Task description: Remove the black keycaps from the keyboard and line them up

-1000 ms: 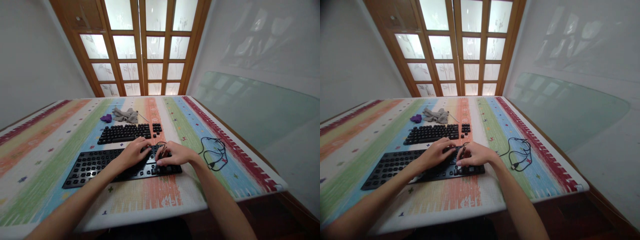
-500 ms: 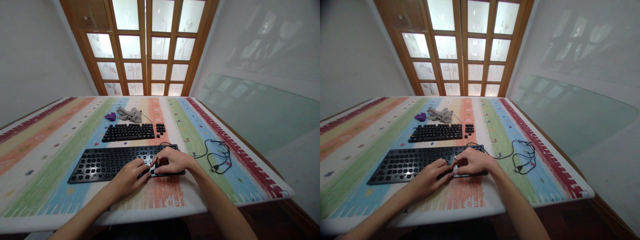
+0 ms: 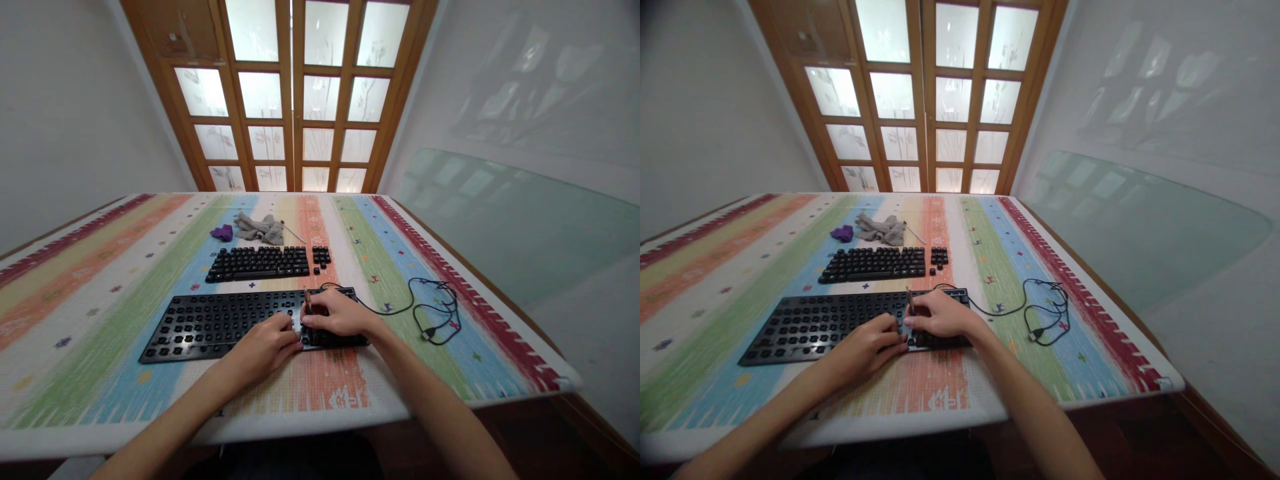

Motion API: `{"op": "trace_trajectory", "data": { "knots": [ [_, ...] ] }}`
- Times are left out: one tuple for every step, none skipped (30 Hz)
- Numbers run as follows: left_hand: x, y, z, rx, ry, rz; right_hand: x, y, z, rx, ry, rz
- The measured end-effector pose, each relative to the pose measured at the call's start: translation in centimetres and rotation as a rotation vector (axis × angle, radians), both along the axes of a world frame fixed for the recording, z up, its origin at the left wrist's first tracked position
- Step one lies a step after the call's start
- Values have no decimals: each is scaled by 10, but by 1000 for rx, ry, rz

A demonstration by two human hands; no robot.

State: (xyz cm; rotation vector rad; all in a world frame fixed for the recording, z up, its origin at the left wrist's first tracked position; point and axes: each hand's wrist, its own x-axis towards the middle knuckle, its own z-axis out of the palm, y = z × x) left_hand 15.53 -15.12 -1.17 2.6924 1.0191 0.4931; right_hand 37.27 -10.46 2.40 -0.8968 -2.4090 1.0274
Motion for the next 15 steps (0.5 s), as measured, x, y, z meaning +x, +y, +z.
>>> {"op": "trace_trajectory", "data": {
  "knots": [
    [0, 0, 0, 13, 13, 0, -1, -1, 0, -7, 4, -11],
    [0, 0, 0, 25, 25, 2, -1, -1, 1, -15, 9, -22],
    [1, 0, 1, 34, 35, 3, -2, -2, 1, -22, 14, -30],
    [1, 0, 1, 40, 45, 1, -2, -2, 1, -30, 19, -35],
    [1, 0, 2, 43, 55, -1, -2, -2, 1, -39, 24, -35],
    [1, 0, 3, 44, 66, -5, -2, -2, 2, -48, 27, -34],
    [2, 0, 3, 44, 76, -6, -1, -2, 2, -54, 29, -33],
    [2, 0, 4, 42, 87, -5, -1, -2, 2, -57, 29, -33],
    [2, 0, 5, 39, 96, -5, -1, -2, 2, -59, 27, -32],
    [2, 1, 5, 36, 101, -4, 0, -1, 2, -56, 23, -30],
    [2, 1, 5, 33, 105, -4, 0, -1, 2, -54, 18, -26],
    [2, 1, 5, 30, 106, -4, 1, 0, 2, -58, 17, -21],
    [2, 1, 4, 26, 106, -6, 1, 1, 2, -73, 19, -14],
    [2, 2, 4, 23, 105, -8, 2, 1, 2, -97, 25, -8],
    [2, 2, 3, 22, 104, -10, 2, 1, 2, -122, 33, -4]
  ]
}}
